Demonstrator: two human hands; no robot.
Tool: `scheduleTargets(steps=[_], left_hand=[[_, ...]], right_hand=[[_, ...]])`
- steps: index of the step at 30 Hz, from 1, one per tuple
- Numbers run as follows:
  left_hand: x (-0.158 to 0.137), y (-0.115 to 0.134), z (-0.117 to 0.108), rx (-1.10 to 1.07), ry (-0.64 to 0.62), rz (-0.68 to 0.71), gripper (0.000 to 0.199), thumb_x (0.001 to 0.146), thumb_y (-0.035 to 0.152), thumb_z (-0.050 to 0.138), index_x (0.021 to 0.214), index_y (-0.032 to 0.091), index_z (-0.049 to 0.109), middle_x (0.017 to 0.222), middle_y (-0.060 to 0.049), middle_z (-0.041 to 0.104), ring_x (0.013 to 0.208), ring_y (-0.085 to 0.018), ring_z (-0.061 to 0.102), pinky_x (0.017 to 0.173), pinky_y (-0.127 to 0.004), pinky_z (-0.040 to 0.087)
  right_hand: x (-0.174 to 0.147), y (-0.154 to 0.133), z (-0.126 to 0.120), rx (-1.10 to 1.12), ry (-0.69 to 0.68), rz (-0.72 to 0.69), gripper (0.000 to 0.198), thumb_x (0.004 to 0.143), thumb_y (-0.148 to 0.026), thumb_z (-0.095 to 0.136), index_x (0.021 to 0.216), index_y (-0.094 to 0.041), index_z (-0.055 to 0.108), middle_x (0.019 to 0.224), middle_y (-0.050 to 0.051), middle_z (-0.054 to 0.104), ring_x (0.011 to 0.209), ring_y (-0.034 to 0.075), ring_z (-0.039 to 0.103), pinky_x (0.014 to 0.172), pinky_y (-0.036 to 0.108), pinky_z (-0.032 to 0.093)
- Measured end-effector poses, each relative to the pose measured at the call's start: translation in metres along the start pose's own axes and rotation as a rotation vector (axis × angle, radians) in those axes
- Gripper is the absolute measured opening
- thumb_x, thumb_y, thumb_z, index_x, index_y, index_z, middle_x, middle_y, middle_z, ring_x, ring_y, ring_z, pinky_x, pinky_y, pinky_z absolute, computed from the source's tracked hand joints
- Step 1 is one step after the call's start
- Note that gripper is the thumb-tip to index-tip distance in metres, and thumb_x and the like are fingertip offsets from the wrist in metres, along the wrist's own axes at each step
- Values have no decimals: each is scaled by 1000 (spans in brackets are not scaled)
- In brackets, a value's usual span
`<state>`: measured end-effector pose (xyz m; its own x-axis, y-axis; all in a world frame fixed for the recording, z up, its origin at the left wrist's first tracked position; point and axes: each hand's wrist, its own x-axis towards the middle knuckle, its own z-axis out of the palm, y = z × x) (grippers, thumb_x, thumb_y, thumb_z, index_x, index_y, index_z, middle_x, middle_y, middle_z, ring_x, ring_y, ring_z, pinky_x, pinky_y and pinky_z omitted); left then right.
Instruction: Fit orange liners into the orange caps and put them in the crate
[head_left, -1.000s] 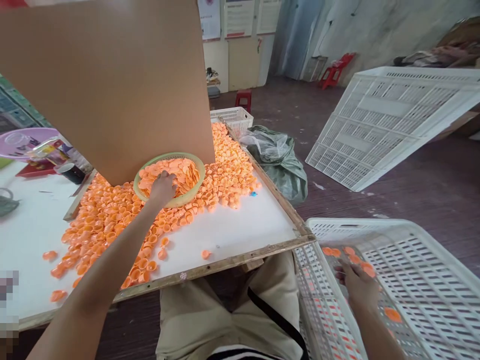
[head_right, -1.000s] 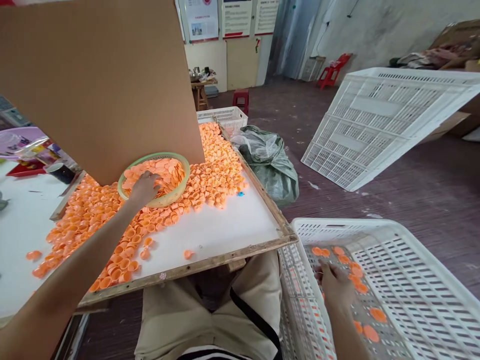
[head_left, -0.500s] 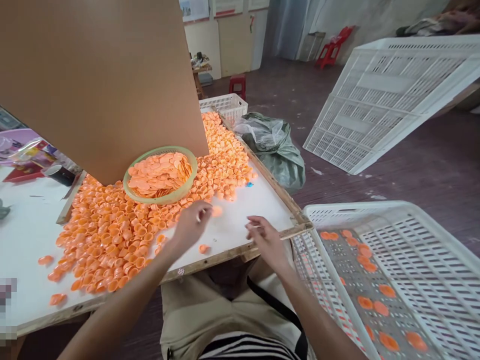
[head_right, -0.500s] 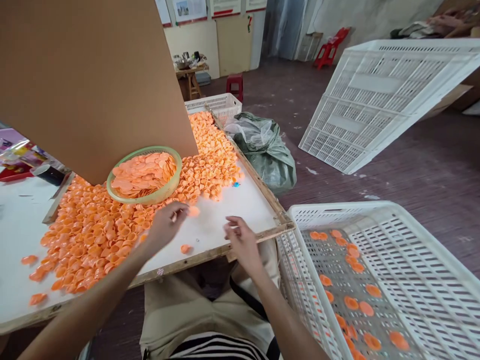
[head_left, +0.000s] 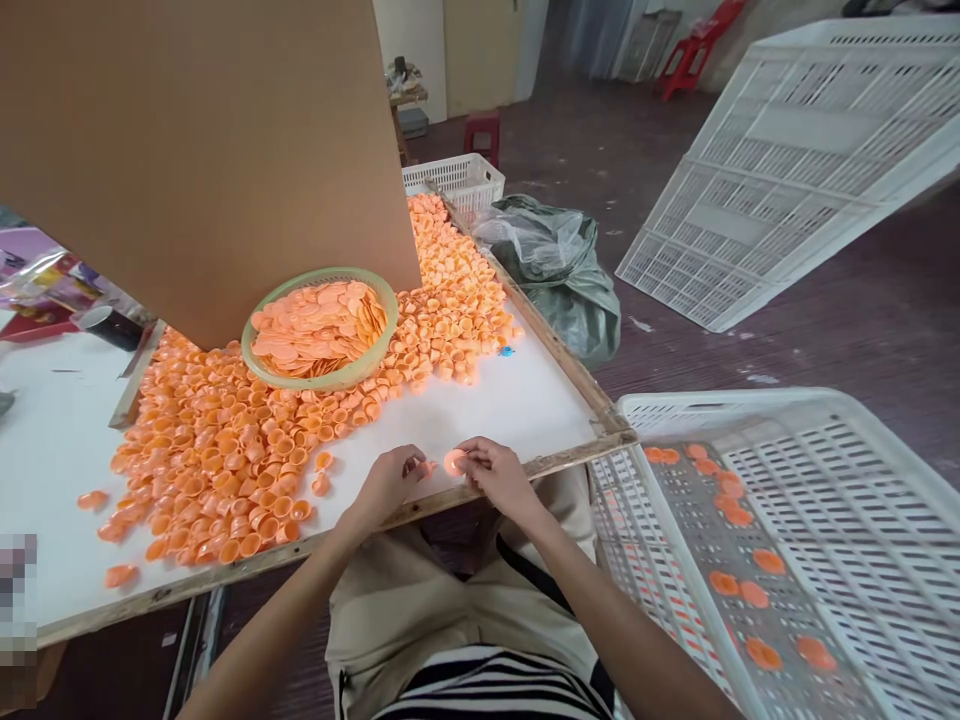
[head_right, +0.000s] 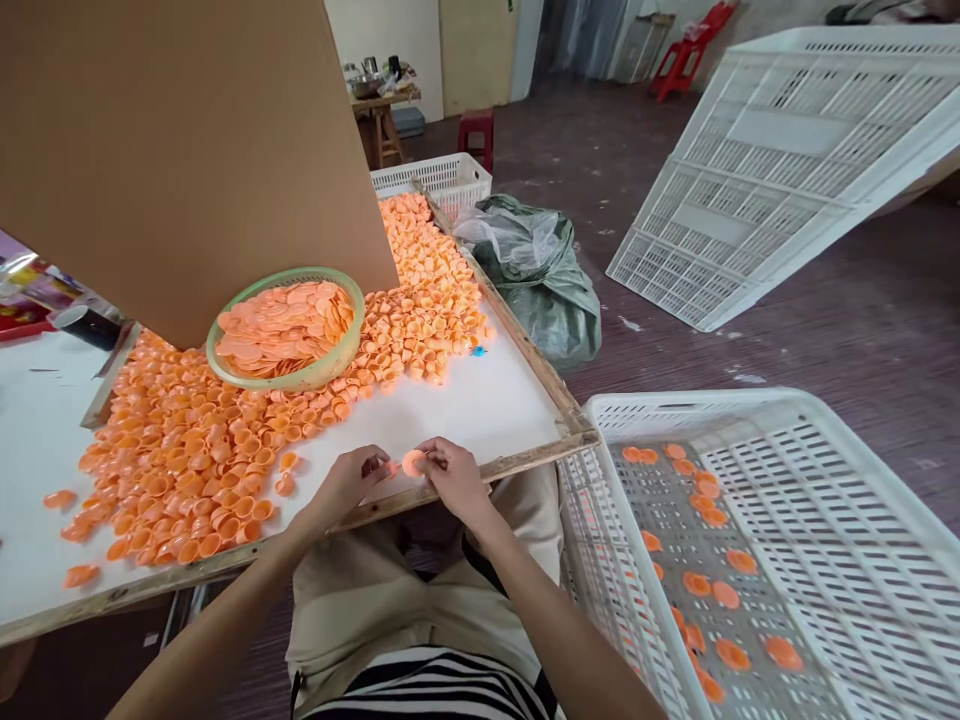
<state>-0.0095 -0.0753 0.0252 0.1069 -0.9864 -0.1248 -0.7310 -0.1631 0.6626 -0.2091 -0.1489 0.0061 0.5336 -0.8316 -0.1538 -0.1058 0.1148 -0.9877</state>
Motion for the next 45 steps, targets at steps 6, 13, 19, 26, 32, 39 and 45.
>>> scheduleTargets(steps=[6, 13, 19, 26, 32, 39, 45], left_hand=[[29, 12, 38, -429, 15, -101, 17, 79, 24, 48, 81, 16, 63, 57, 1, 58, 50, -11, 52, 51, -22, 40], [28, 14, 32, -731, -95, -202, 22, 71, 28, 60, 84, 11, 64, 65, -3, 65, 58, -15, 62, 57, -26, 49], [32, 11, 35, -648, -99, -157, 23, 75, 36, 61, 78, 13, 59, 63, -2, 65, 54, -14, 61, 55, -26, 49], [34, 8, 30, -735, -186, -183, 26, 71, 33, 69, 83, 12, 59, 67, -3, 67, 56, -15, 62, 56, -27, 51], [39, 11, 28, -729, -202, -241, 24, 69, 28, 73, 78, 12, 57, 64, -3, 66, 53, -13, 61, 52, -25, 49], [42, 14, 25, -737, -240, -278, 25, 68, 27, 74, 76, 12, 55, 61, -2, 65, 51, -12, 61, 52, -25, 49], [47, 7, 30, -646, -235, -304, 23, 67, 25, 73, 74, 15, 53, 62, -2, 66, 49, -13, 60, 48, -24, 47]], right_hand=[[27, 7, 5, -371, 24, -48, 3, 74, -22, 62, 76, -19, 60, 72, 0, 65, 68, 14, 60, 67, 26, 45], [32, 11, 4, -404, -9, 1, 7, 77, -20, 63, 74, -19, 57, 68, -1, 65, 62, 12, 60, 60, 23, 45], [35, 9, 4, -255, -38, 142, 17, 79, -22, 62, 69, -20, 49, 57, -3, 61, 50, 12, 59, 49, 22, 46], [38, 12, -1, -283, -96, 126, 17, 76, -21, 63, 70, -20, 48, 57, -4, 58, 51, 12, 60, 48, 21, 44], [39, 13, -2, -271, -120, 134, 14, 75, -20, 61, 70, -20, 47, 62, -4, 58, 51, 11, 59, 48, 21, 43], [42, 14, -2, -409, -115, 145, 14, 74, -17, 64, 70, -19, 50, 64, -3, 61, 57, 11, 59, 52, 20, 42], [48, 5, 0, -425, -156, 273, 19, 74, -15, 65, 68, -20, 47, 56, -2, 60, 50, 13, 59, 48, 22, 41]])
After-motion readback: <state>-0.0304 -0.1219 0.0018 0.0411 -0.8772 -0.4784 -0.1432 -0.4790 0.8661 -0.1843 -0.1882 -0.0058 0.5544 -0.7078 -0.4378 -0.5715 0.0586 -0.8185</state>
